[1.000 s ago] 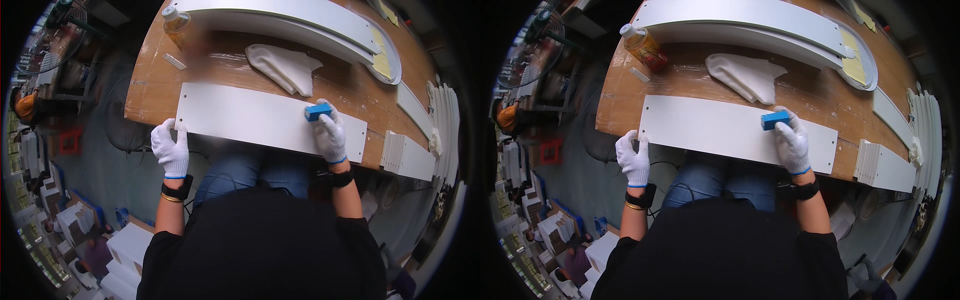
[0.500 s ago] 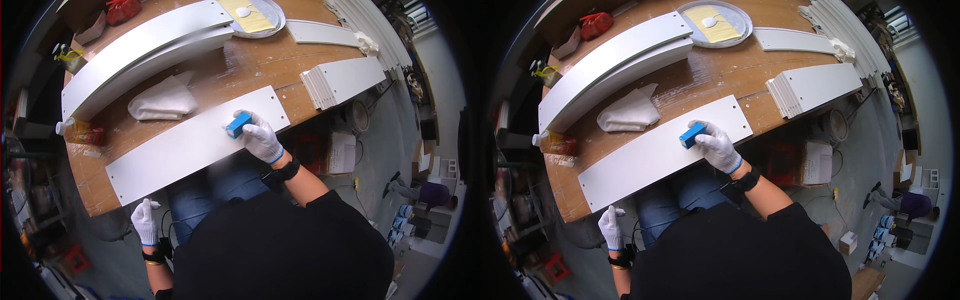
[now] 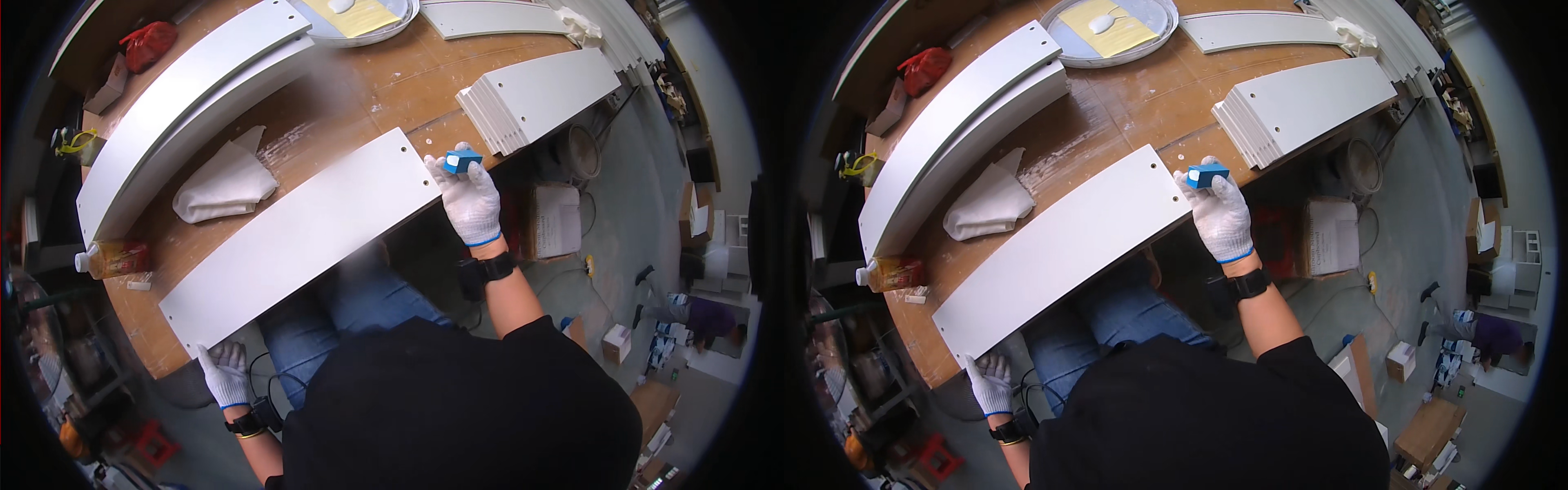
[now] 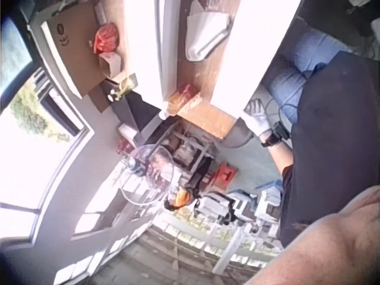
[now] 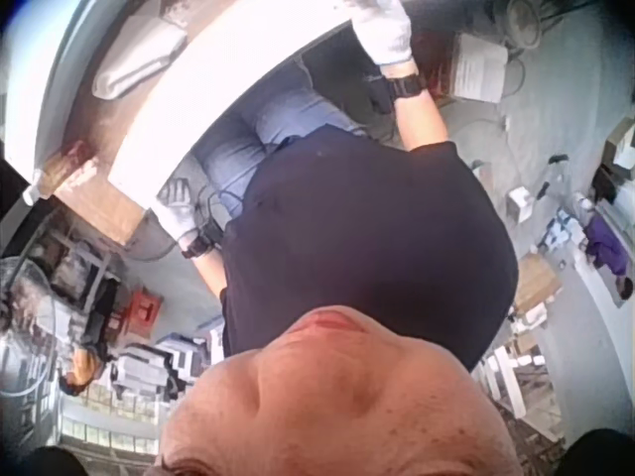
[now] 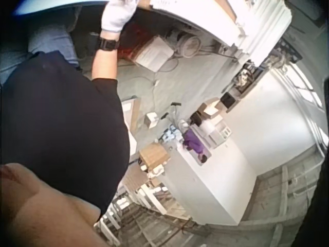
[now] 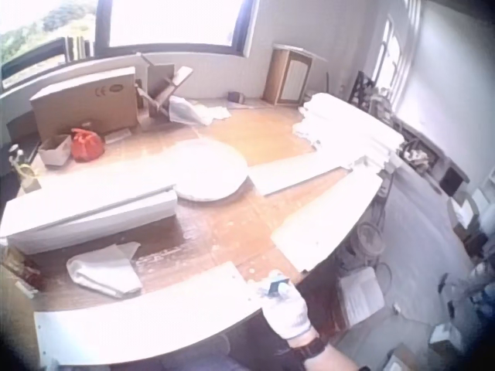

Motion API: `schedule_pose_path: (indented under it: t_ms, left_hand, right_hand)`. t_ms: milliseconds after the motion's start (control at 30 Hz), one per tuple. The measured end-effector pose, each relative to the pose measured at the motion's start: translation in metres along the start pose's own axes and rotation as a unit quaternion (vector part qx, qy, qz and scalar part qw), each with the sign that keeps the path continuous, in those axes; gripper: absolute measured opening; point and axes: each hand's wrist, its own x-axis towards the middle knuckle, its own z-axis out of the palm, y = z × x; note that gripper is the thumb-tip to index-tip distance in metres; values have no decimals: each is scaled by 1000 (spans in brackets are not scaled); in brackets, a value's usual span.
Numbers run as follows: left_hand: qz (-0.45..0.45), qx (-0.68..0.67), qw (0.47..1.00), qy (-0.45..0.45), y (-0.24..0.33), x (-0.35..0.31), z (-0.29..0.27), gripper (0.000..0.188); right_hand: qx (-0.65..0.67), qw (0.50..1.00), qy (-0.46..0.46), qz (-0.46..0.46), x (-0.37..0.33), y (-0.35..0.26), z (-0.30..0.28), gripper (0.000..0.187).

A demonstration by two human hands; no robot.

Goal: Refurbishing white furniture panels by applying glue, scraping with a tool, and wiping with a cloth.

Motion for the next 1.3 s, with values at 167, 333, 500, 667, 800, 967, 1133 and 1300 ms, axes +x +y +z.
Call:
schedule_pose_path:
  t_ms: [167,333,500,667,800,967,1133,1300]
  left_hand:
    - [5,5,1000,7,4,-3,3,50]
    - [4,11,1000,27,2,-7,13,48]
    - [17,40,998,40,4,1,0,42]
    - [104,53,983,142,6,-2,11,35]
    - [215,129,968,20,11,30,-43,21]
    - [290,72,935,192,8,-4,17,40]
    - [278,90,955,54,9,3,-1,44]
    - [264,91,958,70,8,3,-2,43]
  right_hand:
    - [16,998,-6,54,-11,-5,8,36]
    - [-106,993,-2,55,-25,-15,9,40]
    - [-182,983,18,35,-32,-9,8,42]
    - [-292,955,54,15,-37,-10,16,43]
    - [-382,920,86,-18,-43,-5,17,42]
    - [-644,747,77,-147,-60,1,4,33]
    - [-718,665,21,-206,-71,8,25,32]
    - [-740,634,-15,-226,-71,12,30,32]
